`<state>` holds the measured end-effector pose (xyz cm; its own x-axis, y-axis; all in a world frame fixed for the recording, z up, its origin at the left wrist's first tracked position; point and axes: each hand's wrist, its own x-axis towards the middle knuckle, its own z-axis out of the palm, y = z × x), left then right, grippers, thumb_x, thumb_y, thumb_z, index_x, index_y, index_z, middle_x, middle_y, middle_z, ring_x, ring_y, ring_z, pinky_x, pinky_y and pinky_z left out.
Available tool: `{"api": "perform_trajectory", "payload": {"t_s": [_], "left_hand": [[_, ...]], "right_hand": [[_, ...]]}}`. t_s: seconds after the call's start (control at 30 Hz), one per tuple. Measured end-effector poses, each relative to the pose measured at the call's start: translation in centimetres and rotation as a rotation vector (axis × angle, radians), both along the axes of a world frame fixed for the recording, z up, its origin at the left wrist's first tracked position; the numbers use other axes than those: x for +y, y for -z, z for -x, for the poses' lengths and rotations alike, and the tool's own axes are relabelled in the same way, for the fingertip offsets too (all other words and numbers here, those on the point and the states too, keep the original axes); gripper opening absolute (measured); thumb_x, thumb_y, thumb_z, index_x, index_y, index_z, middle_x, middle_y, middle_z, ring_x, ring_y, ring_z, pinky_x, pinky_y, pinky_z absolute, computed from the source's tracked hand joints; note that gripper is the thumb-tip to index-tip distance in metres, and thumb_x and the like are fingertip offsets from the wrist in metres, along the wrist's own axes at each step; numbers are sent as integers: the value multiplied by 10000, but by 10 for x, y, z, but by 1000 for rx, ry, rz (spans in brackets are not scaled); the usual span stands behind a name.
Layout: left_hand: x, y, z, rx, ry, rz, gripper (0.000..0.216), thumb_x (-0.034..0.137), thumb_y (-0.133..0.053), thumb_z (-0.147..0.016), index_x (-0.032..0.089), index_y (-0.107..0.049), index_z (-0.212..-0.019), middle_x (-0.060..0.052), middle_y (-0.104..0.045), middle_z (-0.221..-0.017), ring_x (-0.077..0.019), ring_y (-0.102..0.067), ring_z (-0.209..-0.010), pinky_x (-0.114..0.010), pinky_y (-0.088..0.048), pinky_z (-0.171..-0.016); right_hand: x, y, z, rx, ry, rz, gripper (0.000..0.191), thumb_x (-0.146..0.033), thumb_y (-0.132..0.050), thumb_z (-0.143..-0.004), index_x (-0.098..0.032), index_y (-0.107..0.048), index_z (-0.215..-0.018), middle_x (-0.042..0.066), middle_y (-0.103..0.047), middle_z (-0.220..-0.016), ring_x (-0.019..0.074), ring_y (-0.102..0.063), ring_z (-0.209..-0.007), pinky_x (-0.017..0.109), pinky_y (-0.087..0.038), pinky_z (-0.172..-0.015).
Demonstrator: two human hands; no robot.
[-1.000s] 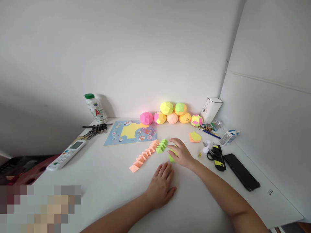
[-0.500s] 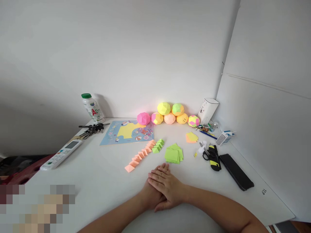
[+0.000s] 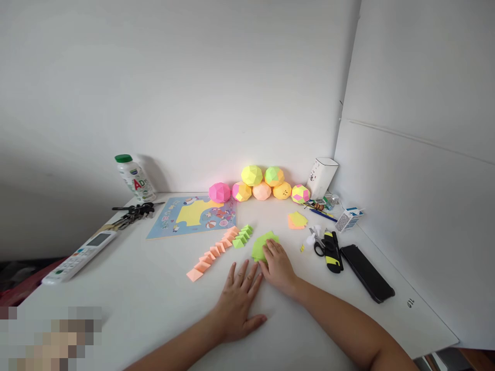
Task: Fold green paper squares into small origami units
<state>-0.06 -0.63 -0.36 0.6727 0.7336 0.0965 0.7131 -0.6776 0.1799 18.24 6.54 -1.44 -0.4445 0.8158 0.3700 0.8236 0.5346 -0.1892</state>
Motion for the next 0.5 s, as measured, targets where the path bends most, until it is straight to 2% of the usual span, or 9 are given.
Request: {"api": "perform_trajectory", "payload": {"t_s": [0.2, 0.5], "left_hand": [[1, 5, 0, -23, 4, -6, 808, 641, -327, -835, 203, -62, -1460, -118, -131, -1525, -375, -80, -1382, -588, -87, -1078], [3, 6, 2, -19, -2, 40, 774, 629, -337, -837, 220, -120, -1457, -102, -111, -1529, -381, -50, -1383, -590, -58, -1082]], "right_hand": [[-3, -1, 4, 21, 13, -8, 323, -249, -498, -863, -85, -606, -1119, 194, -554, -1245, 297, -464, -1214, 486, -390, -1018], [2, 7, 4, 4, 3, -132, 222, -157, -466, -881, -118, -669, -963, 175, -619, -1145, 290, -532, -1132, 469, -444, -959]]}}
